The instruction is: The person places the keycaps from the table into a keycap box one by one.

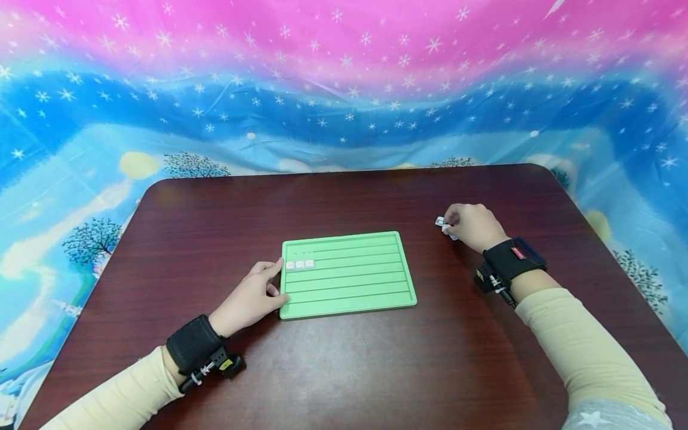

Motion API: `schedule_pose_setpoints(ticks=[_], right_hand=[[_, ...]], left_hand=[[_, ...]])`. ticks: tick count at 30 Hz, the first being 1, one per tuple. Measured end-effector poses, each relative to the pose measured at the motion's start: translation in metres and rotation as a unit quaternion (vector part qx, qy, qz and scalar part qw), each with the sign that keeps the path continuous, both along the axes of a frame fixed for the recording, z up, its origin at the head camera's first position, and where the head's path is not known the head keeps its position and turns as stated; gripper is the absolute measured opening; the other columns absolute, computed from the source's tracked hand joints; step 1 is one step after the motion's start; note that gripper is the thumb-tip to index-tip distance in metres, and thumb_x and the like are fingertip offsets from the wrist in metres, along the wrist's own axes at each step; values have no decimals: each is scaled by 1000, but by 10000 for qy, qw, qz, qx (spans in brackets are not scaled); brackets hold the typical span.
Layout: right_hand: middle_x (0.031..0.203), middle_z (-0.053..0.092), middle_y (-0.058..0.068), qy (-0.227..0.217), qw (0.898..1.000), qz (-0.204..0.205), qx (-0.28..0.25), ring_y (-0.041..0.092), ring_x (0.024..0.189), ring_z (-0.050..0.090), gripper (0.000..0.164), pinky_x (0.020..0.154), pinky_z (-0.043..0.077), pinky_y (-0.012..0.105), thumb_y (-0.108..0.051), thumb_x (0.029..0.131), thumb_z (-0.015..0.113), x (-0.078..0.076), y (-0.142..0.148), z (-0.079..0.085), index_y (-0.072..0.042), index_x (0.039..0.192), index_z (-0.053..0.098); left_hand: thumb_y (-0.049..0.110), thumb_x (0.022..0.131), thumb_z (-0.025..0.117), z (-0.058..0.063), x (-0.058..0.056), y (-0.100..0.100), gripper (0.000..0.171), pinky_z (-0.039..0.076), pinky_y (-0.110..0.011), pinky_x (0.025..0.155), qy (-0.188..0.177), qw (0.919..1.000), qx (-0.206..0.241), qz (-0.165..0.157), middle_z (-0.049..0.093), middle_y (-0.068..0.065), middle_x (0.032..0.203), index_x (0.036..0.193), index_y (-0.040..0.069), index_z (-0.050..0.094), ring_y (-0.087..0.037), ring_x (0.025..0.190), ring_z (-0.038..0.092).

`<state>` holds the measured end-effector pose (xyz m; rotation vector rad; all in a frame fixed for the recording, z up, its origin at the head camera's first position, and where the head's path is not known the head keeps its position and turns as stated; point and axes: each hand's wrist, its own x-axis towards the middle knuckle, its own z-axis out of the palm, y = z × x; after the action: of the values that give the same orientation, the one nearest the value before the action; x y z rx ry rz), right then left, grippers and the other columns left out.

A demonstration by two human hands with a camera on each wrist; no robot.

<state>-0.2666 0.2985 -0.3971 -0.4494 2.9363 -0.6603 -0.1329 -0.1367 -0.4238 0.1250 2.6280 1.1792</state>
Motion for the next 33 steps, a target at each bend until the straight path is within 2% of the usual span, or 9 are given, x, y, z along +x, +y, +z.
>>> schedule_pose_setpoints(ticks=[14,25,33], right_hand=[[97,70,19,101,9999,-3,39,33,91,65,13,75,52,49,-1,94,71,1,-1,-6,4,105,67],[100,66,20,156,9999,-40,18,28,80,58,20,64,48,37,-4,96,69,4,-1,-1,7,113,73],[104,66,21,322,9993,64,-150,31,89,64,19,64,52,32,-2,95,69,10,-1,2,8,111,73]], left_hand=[[0,88,72,2,1,0,80,47,-26,65,3,10000,49,-30,40,-23,147,156,-8,31,-12,80,56],[2,89,74,0,1,0,82,48,-27,68,-32,10000,-3,2,39,-23,149,157,-6,30,-12,81,56],[2,89,73,0,1,0,81,47,-27,68,-6,10000,-24,-30,40,-23,148,157,-6,30,-12,82,56]])
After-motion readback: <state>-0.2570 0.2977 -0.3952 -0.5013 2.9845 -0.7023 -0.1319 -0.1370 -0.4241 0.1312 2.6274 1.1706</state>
